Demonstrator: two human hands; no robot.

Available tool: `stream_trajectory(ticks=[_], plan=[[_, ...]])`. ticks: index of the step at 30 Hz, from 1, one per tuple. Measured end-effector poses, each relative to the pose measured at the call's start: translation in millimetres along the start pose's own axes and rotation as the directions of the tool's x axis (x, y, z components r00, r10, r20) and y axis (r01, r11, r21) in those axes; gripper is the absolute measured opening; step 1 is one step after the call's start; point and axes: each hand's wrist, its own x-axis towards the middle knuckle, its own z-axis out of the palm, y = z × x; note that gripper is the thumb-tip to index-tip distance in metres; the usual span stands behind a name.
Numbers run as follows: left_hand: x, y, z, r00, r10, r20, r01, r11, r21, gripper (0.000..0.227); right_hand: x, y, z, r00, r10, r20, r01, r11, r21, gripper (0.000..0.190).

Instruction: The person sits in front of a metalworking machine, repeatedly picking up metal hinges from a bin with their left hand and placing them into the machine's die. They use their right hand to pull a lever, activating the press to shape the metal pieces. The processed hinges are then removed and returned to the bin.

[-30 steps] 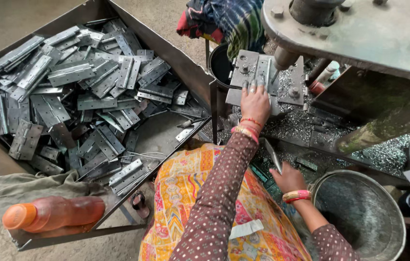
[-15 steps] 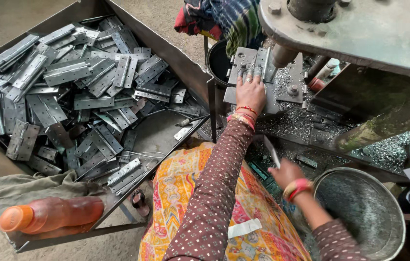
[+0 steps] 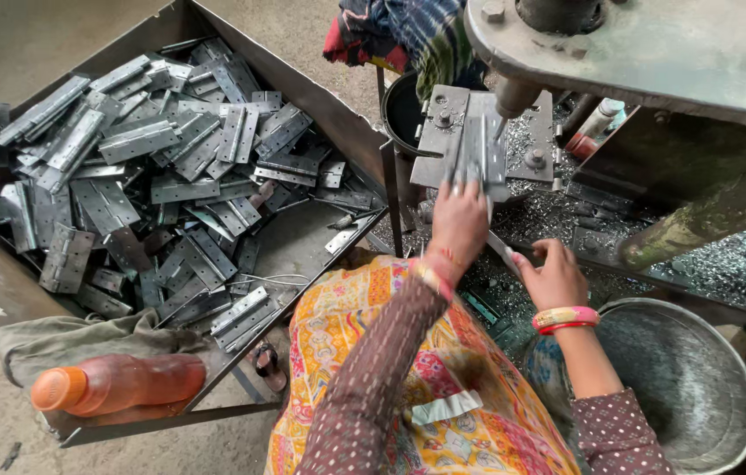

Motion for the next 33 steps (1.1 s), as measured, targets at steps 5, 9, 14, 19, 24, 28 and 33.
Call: stream_trajectory(ticks=[5, 9, 14, 19, 24, 28, 33], plan=[[-48.8, 10.1, -0.3, 0.888, 0.017, -0.459, 0.001, 0.999, 0.038, 0.039, -10.0, -7.8, -3.7, 0.993, 0.007, -0.118, -0.001, 0.998, 0.057, 0.045], [-31.1, -9.9, -0.8, 0.930, 0.161, -0.330, -0.154, 0.987, 0.045, 0.016, -6.9, -5.1, -2.6, 0.982, -0.013, -0.188, 0.036, 0.992, 0.118, 0.043], [-18.5, -13.1, 7.4, 0.834, 0.170, -0.525, -0.121, 0.985, 0.126, 0.029, -10.1, -1.4, 2.6, 0.976, -0.018, -0.217, 0.044, 0.992, 0.117, 0.042], [0.6, -13.5, 23.9, 0.855, 0.276, -0.439, -0.190, 0.955, 0.229, 0.021, -6.4, -1.3, 1.6, 0.981, 0.003, -0.196, 0.023, 0.991, 0.133, 0.043], [-3.2, -14.3, 16.2, 0.801, 0.337, -0.495, -0.214, 0.933, 0.290, 0.023, -11.6, -4.0, 3.1, 0.977, -0.022, -0.213, 0.044, 0.994, 0.096, 0.042], [-32.7, -3.5, -19.6, 0.766, 0.300, -0.569, -0.293, 0.950, 0.106, 0.019, -9.1, -1.5, 0.8, 0.982, 0.002, -0.188, 0.016, 0.996, 0.092, 0.041], [-33.7, 1.6, -58.1, 0.883, -0.033, -0.468, -0.138, 0.935, -0.327, 0.022, -7.0, -2.5, 6.1, 0.980, 0.003, -0.201, 0.011, 0.998, 0.066, 0.042]])
